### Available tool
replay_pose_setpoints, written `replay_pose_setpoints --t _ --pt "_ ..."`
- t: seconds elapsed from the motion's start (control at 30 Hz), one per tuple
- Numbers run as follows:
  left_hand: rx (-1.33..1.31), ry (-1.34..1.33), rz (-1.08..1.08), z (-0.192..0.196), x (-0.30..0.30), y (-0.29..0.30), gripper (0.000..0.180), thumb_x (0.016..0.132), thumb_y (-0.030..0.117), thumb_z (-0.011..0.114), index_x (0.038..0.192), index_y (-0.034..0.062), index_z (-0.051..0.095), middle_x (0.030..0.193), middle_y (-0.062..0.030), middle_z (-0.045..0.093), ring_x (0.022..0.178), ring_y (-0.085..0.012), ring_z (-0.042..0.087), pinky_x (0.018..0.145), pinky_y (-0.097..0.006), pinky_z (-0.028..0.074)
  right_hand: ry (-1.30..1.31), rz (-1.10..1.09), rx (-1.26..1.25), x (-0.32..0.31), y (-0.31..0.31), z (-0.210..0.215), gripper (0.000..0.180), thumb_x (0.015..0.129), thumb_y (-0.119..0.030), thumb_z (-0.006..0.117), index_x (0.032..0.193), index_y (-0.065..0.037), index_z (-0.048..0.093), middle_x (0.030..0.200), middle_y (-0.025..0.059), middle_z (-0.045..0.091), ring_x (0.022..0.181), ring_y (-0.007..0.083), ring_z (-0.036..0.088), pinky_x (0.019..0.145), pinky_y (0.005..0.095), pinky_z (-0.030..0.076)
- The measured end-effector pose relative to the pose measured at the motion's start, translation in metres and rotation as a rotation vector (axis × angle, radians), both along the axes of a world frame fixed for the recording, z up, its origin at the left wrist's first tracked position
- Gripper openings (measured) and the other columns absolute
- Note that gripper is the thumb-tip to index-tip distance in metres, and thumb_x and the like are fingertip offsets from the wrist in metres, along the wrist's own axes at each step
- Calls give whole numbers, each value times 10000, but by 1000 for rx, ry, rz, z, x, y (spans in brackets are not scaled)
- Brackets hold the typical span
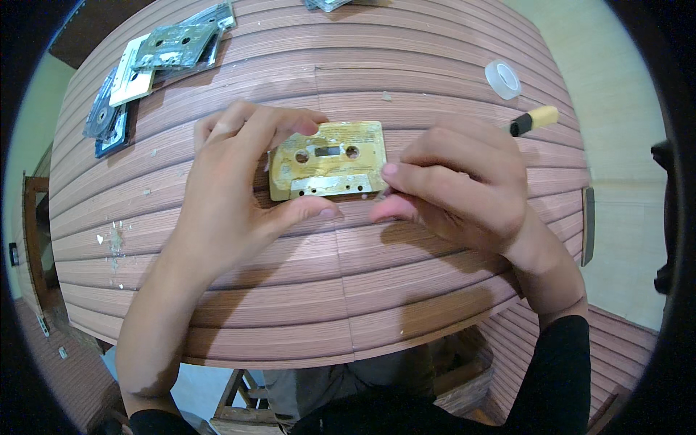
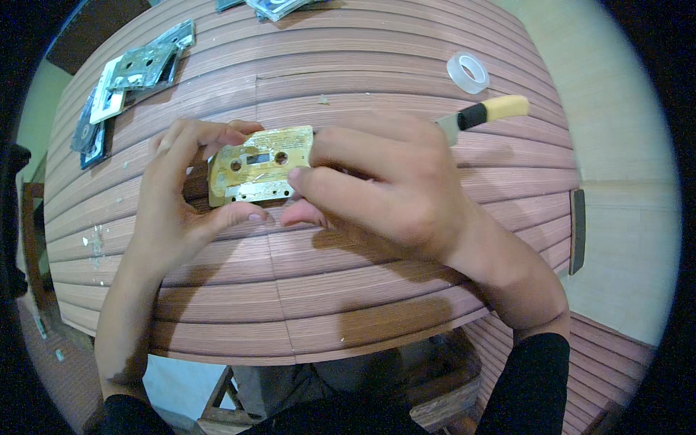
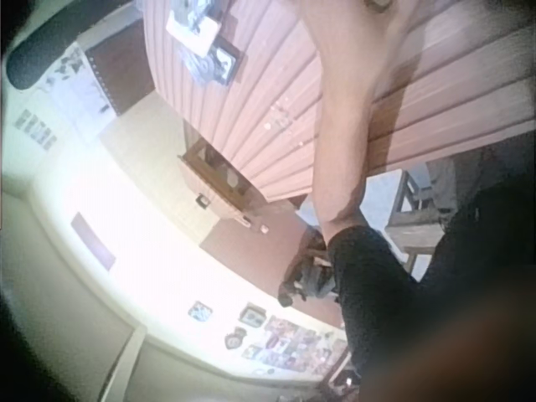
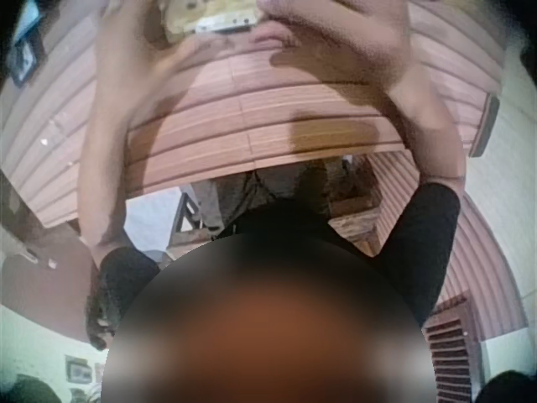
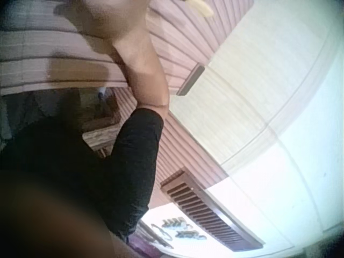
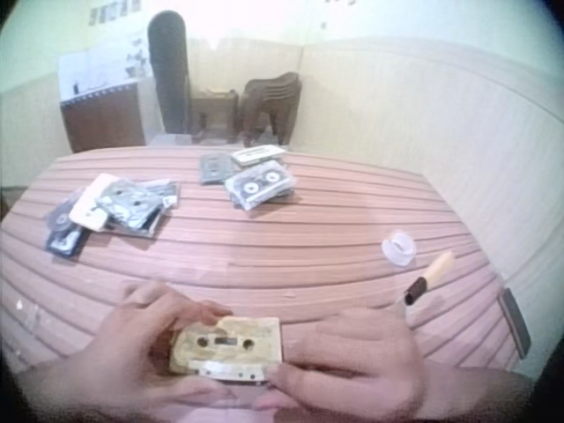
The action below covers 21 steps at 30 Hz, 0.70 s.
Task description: The person uses a knife to scrape and clean the surface of a yellow cassette tape, then applies clear tape to the label area. They handle several cassette tapes on the table, moving them aside and picking up another one to continue the process.
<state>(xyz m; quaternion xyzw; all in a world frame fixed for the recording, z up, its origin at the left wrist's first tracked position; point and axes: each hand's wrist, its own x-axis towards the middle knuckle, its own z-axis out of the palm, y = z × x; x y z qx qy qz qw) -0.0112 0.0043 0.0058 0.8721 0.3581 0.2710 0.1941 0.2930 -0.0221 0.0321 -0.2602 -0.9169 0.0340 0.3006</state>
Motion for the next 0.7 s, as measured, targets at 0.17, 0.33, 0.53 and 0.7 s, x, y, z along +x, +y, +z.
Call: replay_pose_setpoints --t 0.17,0.33,0.53,0.7 --pt "193 28 -58 12 3 -8 817 661 657 1012 1222 107 789 1395 -48 832 1343 -316 663 1182 -484 422 106 55 -100 -15 -5 -13 412 924 -130 917 1315 -27 838 1080 110 803 904 236 756 746 331 584" --pt "133 -35 -107 15 5 -19 451 798 436 1017 1047 105 840 1170 -43 859 1195 -305 701 1099 -465 450 40 63 -87 -18 -13 -5 443 947 -51 872 1382 8 805 1126 139 803 920 248 752 790 352 607" --pt "-10 -155 -43 5 12 -22 139 955 176 915 1019 82 836 1026 -48 830 1098 -275 701 1053 -428 454 92 -26 -34 -20 -14 -12 417 930 -105 934 1307 25 809 1010 141 805 801 249 763 677 348 596" --pt "-50 -267 113 1 7 -13 131 1033 146 831 924 76 812 985 -71 812 1031 -268 702 1018 -428 438 18 -190 38 -11 -4 -5 341 945 -114 923 1250 -1 818 1003 147 802 770 262 760 649 358 589"
